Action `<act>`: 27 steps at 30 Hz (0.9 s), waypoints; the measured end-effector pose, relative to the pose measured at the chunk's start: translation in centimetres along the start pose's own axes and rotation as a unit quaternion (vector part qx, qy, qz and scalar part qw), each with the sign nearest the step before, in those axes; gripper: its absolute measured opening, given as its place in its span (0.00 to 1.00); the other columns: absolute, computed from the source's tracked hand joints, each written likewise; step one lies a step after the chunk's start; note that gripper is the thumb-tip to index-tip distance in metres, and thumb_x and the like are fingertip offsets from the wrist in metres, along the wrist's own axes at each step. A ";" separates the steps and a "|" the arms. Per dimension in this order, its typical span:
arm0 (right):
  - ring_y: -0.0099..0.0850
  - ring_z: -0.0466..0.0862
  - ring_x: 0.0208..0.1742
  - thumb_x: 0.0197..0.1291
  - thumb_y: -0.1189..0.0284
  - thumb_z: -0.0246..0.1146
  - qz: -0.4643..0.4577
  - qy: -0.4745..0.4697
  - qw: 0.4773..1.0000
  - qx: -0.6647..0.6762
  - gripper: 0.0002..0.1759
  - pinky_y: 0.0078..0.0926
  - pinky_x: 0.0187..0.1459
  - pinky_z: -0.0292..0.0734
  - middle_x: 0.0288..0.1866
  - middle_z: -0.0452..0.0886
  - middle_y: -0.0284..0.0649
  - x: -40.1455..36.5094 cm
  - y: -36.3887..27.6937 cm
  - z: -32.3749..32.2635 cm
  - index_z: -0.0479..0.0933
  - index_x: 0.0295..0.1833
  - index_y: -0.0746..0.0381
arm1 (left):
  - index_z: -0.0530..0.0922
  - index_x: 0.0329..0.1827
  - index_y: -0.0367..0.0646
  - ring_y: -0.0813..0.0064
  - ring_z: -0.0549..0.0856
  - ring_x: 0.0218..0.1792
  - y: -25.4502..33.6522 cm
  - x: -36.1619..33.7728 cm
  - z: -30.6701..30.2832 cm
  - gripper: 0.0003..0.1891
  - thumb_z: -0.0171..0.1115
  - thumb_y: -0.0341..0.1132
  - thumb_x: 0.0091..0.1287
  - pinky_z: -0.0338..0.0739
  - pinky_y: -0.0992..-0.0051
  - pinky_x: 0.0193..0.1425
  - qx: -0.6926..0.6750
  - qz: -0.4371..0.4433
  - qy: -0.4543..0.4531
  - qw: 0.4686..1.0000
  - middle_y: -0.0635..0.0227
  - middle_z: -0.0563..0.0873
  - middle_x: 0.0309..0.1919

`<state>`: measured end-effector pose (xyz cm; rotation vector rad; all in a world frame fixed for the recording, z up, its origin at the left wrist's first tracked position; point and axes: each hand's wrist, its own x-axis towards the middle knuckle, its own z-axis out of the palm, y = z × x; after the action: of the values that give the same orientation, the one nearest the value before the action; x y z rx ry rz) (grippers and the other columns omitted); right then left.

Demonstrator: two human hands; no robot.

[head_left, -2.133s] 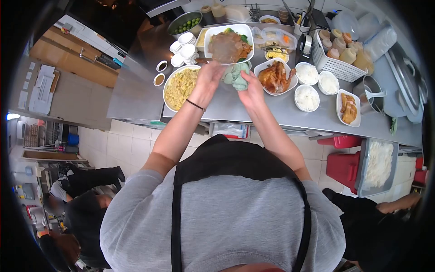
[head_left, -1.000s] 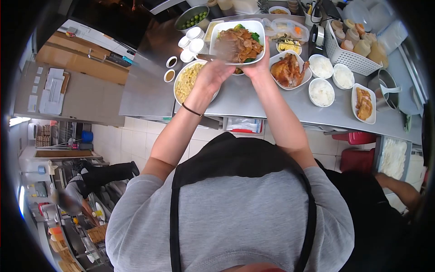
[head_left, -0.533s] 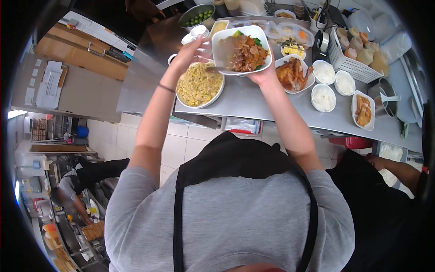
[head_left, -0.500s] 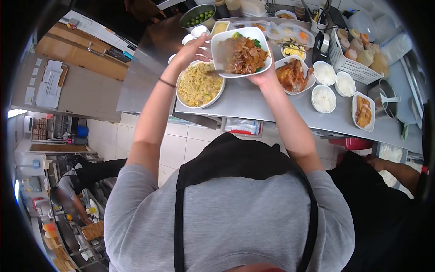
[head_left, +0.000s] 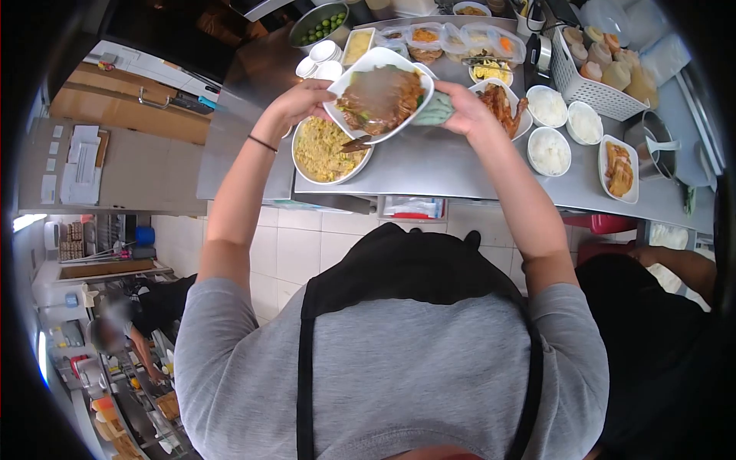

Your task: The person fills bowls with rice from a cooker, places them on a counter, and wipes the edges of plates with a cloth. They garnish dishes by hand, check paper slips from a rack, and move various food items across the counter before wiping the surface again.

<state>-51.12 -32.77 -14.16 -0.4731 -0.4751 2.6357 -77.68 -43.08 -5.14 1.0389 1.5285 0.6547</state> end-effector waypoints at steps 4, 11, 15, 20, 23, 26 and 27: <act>0.41 0.78 0.47 0.57 0.77 0.54 -0.111 -0.014 0.992 0.050 0.16 0.39 0.54 0.72 0.47 0.76 0.46 -1.9 -2.8 0.5 0.67 0.52 0.66 | 0.64 0.54 0.24 0.74 0.83 0.32 -0.2 -2.2 -0.3 0.18 0.47 0.24 0.61 0.82 0.81 0.36 -0.134 0.037 0.019 0.990 0.56 0.79 0.41; 0.35 0.74 0.53 0.57 0.77 0.54 -0.557 0.155 0.737 -0.351 0.15 0.29 0.53 0.67 0.51 0.74 0.45 1.6 1.3 5.4 0.73 0.51 0.62 | 0.63 0.52 0.23 0.63 0.83 0.37 0.3 -3.2 1.8 0.18 0.49 0.25 0.60 0.81 0.77 0.38 -0.259 0.061 0.041 0.963 0.46 0.77 0.42; 0.37 0.69 0.59 0.52 0.83 0.51 -0.658 0.194 0.641 -0.344 0.22 0.25 0.58 0.61 0.54 0.71 0.46 1.0 2.6 7.9 0.73 0.54 0.57 | 0.61 0.52 0.20 0.60 0.83 0.37 1.7 -3.7 2.9 0.19 0.48 0.24 0.61 0.83 0.78 0.39 -0.292 0.052 0.016 0.955 0.40 0.76 0.41; 0.41 0.70 0.56 0.48 0.86 0.49 -0.711 0.215 0.569 -0.353 0.27 0.27 0.56 0.63 0.57 0.67 0.47 0.4 3.1 8.5 0.75 0.53 0.55 | 0.61 0.53 0.20 0.61 0.83 0.36 2.0 -3.0 2.8 0.18 0.46 0.22 0.62 0.83 0.82 0.38 -0.343 0.019 0.011 0.939 0.34 0.74 0.43; 0.41 0.71 0.53 0.45 0.88 0.47 -0.722 0.223 0.514 -0.406 0.29 0.27 0.54 0.65 0.55 0.68 0.47 0.2 3.3 8.4 0.75 0.52 0.55 | 0.61 0.51 0.15 0.64 0.83 0.37 2.3 -2.8 2.6 0.17 0.45 0.22 0.62 0.83 0.83 0.39 -0.317 0.021 0.042 0.947 0.32 0.73 0.43; 0.40 0.73 0.51 0.41 0.89 0.46 -0.726 0.203 0.502 -0.424 0.30 0.26 0.53 0.66 0.53 0.70 0.46 -0.6 3.5 8.7 0.77 0.50 0.56 | 0.60 0.50 0.13 0.64 0.83 0.38 2.6 -2.8 2.6 0.17 0.44 0.22 0.62 0.82 0.83 0.41 -0.320 0.018 0.050 0.946 0.32 0.73 0.44; 0.39 0.73 0.51 0.39 0.89 0.45 -0.722 0.187 0.517 -0.420 0.31 0.25 0.53 0.67 0.52 0.72 0.46 -1.0 3.5 8.8 0.78 0.49 0.56 | 0.59 0.51 0.13 0.64 0.83 0.38 2.8 -2.8 2.8 0.18 0.42 0.22 0.62 0.82 0.83 0.43 -0.319 0.024 0.047 0.946 0.32 0.72 0.44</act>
<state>-54.97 -38.45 -7.52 -0.5009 -1.2438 0.5127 -74.26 -44.66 -2.07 0.5520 1.2359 1.1522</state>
